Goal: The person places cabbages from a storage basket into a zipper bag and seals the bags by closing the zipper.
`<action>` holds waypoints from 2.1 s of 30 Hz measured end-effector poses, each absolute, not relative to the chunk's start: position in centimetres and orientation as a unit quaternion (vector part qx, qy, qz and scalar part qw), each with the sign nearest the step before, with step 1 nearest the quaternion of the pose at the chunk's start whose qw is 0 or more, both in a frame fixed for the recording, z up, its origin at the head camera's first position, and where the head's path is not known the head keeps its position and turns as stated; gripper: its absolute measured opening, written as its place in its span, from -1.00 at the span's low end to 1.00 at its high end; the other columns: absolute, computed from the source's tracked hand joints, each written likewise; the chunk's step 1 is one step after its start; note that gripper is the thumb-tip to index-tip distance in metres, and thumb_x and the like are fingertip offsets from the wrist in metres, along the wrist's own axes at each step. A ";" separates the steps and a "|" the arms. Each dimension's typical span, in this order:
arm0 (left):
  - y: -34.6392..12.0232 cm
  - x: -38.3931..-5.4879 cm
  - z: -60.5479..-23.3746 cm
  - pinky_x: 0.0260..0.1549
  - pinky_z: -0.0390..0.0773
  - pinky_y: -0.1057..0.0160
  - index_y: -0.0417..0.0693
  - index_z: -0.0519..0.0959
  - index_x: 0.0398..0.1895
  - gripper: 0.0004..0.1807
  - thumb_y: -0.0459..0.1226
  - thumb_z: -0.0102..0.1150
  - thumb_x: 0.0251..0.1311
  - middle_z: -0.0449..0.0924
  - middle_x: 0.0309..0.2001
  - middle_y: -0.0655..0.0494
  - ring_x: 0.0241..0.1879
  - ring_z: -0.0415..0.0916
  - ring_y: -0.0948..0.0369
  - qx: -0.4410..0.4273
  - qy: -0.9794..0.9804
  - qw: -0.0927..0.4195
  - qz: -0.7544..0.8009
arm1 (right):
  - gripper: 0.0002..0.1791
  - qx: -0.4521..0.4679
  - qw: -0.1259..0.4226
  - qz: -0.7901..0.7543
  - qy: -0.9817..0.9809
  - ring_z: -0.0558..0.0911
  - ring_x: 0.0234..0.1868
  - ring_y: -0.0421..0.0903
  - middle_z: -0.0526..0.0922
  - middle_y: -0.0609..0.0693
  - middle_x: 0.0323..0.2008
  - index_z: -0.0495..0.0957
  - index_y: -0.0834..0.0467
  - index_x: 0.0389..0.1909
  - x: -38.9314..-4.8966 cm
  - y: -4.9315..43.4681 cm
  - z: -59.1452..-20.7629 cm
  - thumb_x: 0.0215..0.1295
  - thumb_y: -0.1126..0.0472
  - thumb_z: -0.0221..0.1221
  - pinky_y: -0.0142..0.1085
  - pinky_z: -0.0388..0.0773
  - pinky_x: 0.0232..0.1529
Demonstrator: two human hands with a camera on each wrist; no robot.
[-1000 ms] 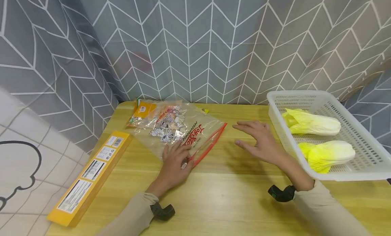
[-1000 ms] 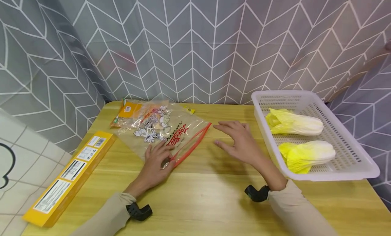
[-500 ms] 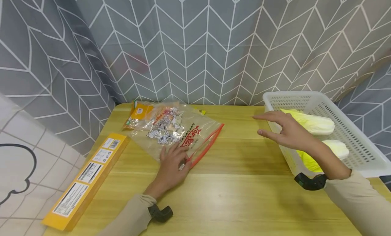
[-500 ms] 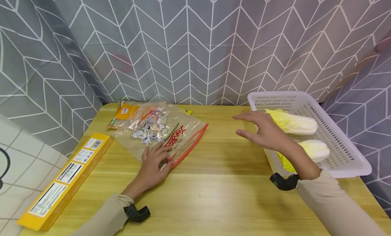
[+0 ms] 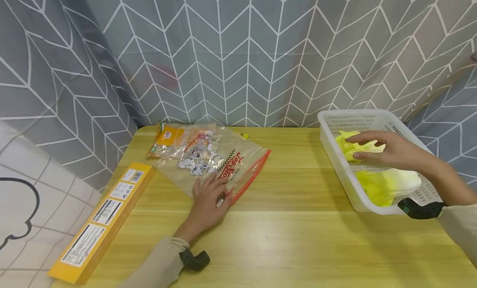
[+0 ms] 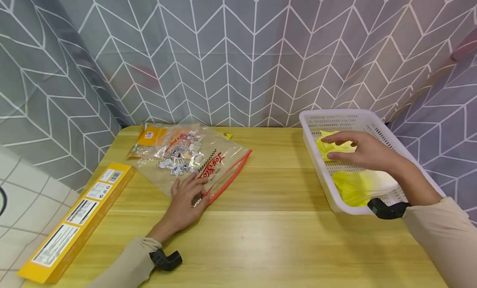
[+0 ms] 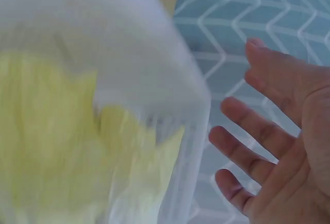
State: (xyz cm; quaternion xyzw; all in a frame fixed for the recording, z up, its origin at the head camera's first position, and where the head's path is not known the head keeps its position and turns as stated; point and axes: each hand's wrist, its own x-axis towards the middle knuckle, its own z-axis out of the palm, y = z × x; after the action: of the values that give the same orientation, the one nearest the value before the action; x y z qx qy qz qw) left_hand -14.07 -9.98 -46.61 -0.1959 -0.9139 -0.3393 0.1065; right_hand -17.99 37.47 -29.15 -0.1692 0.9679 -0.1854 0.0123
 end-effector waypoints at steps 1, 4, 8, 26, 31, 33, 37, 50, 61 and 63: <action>-10.0 -14.1 -46.6 0.45 -0.27 -0.44 0.19 0.49 -0.51 -0.82 -0.16 0.22 0.25 0.61 0.27 0.07 0.53 0.20 -0.12 -0.196 -0.914 0.106 -0.338 | -0.49 -0.165 0.022 -0.186 0.968 0.38 -0.02 -0.64 0.65 0.10 0.21 0.60 -0.01 0.23 -18.0 38.1 -29.2 0.24 0.13 0.41 -0.13 0.42 -0.05; -10.0 -14.1 -46.7 0.44 -0.26 -0.44 0.19 0.49 -0.51 -0.82 -0.16 0.22 0.25 0.61 0.27 0.07 0.52 0.21 -0.11 -0.197 -0.914 0.108 -0.338 | -0.49 -0.160 0.047 -0.177 0.970 0.27 -0.01 -0.74 0.63 0.20 0.21 0.60 0.07 0.23 -18.1 39.9 -29.5 0.26 0.13 0.39 -0.01 0.47 -0.05; -10.1 -14.2 -46.7 0.44 -0.27 -0.44 0.18 0.50 -0.50 -0.83 -0.16 0.23 0.24 0.61 0.27 0.07 0.52 0.21 -0.11 -0.197 -0.913 0.109 -0.340 | -0.47 -0.145 0.088 -0.163 0.972 0.46 0.22 -0.40 0.58 0.32 0.25 0.56 0.15 0.27 -18.1 41.9 -30.0 0.31 0.09 0.35 0.26 0.50 -0.02; -10.0 -14.1 -46.7 0.45 -0.29 -0.44 0.21 0.49 -0.51 -0.82 -0.15 0.23 0.25 0.61 0.28 0.09 0.53 0.20 -0.11 -0.190 -0.915 0.101 -0.341 | -0.33 -0.134 0.233 -0.188 0.945 0.24 0.31 0.68 0.41 0.42 0.37 0.41 0.29 0.38 -17.3 47.7 -33.0 0.31 0.14 0.32 0.34 0.52 -0.08; -9.9 -14.3 -46.5 0.45 -0.28 -0.45 0.20 0.50 -0.50 -0.82 -0.15 0.23 0.25 0.60 0.29 0.10 0.53 0.19 -0.10 -0.193 -0.916 0.097 -0.338 | -0.41 -0.138 0.261 -0.216 0.931 0.16 0.30 0.74 0.34 -0.54 0.21 0.44 0.23 0.36 -17.3 48.8 -33.7 0.32 0.20 0.29 0.42 0.47 -0.11; -9.8 -14.4 -46.5 0.44 -0.29 -0.45 0.19 0.50 -0.50 -0.82 -0.15 0.22 0.25 0.60 0.29 0.10 0.53 0.18 -0.11 -0.194 -0.916 0.097 -0.338 | -0.42 -0.144 0.260 -0.219 0.929 0.16 0.28 0.75 0.21 -0.73 0.09 0.44 0.23 0.35 -17.3 48.9 -33.8 0.32 0.22 0.28 0.45 0.45 -0.12; -9.9 -14.5 -46.3 0.45 -0.29 -0.44 0.18 0.49 -0.51 -0.82 -0.16 0.22 0.24 0.60 0.29 0.10 0.53 0.18 -0.12 -0.192 -0.916 0.098 -0.339 | -0.42 -0.146 0.256 -0.211 0.932 0.14 0.26 0.79 0.51 -0.19 0.31 0.42 0.29 0.34 -17.4 48.7 -33.8 0.35 0.21 0.26 0.46 0.44 -0.15; -10.0 -14.8 -46.3 0.45 -0.28 -0.43 0.19 0.49 -0.51 -0.82 -0.17 0.24 0.23 0.61 0.28 0.11 0.53 0.20 -0.10 -0.191 -0.916 0.100 -0.337 | -0.23 -0.101 0.235 -0.144 0.956 0.30 0.17 0.72 0.23 0.72 0.29 0.25 0.53 0.36 -17.5 48.5 -33.4 0.38 0.07 0.26 0.28 0.53 -0.16; -10.5 -14.4 -46.6 0.45 -0.29 -0.42 0.22 0.47 -0.53 -0.80 -0.15 0.24 0.24 0.60 0.29 0.13 0.54 0.18 -0.08 -0.181 -0.919 0.092 -0.337 | -0.31 -0.126 0.205 -0.160 0.957 0.36 0.15 0.69 0.34 0.69 0.22 0.31 0.56 0.29 -18.1 47.4 -34.2 0.33 0.17 0.29 0.32 0.51 -0.14; -10.6 -14.4 -46.6 0.45 -0.28 -0.42 0.22 0.48 -0.53 -0.80 -0.16 0.25 0.23 0.60 0.28 0.13 0.53 0.19 -0.08 -0.180 -0.920 0.093 -0.336 | -0.29 -0.129 0.209 -0.157 0.957 0.34 0.15 0.71 0.31 0.71 0.23 0.30 0.56 0.30 -18.2 47.3 -34.3 0.34 0.16 0.28 0.32 0.51 -0.14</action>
State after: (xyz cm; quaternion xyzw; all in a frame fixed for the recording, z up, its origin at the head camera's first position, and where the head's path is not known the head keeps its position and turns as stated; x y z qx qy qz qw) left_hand -14.37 -10.63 -46.60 -0.1804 -0.9198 -0.3358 0.0929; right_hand -18.24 47.28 -34.28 -0.1291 0.9567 -0.1567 0.2085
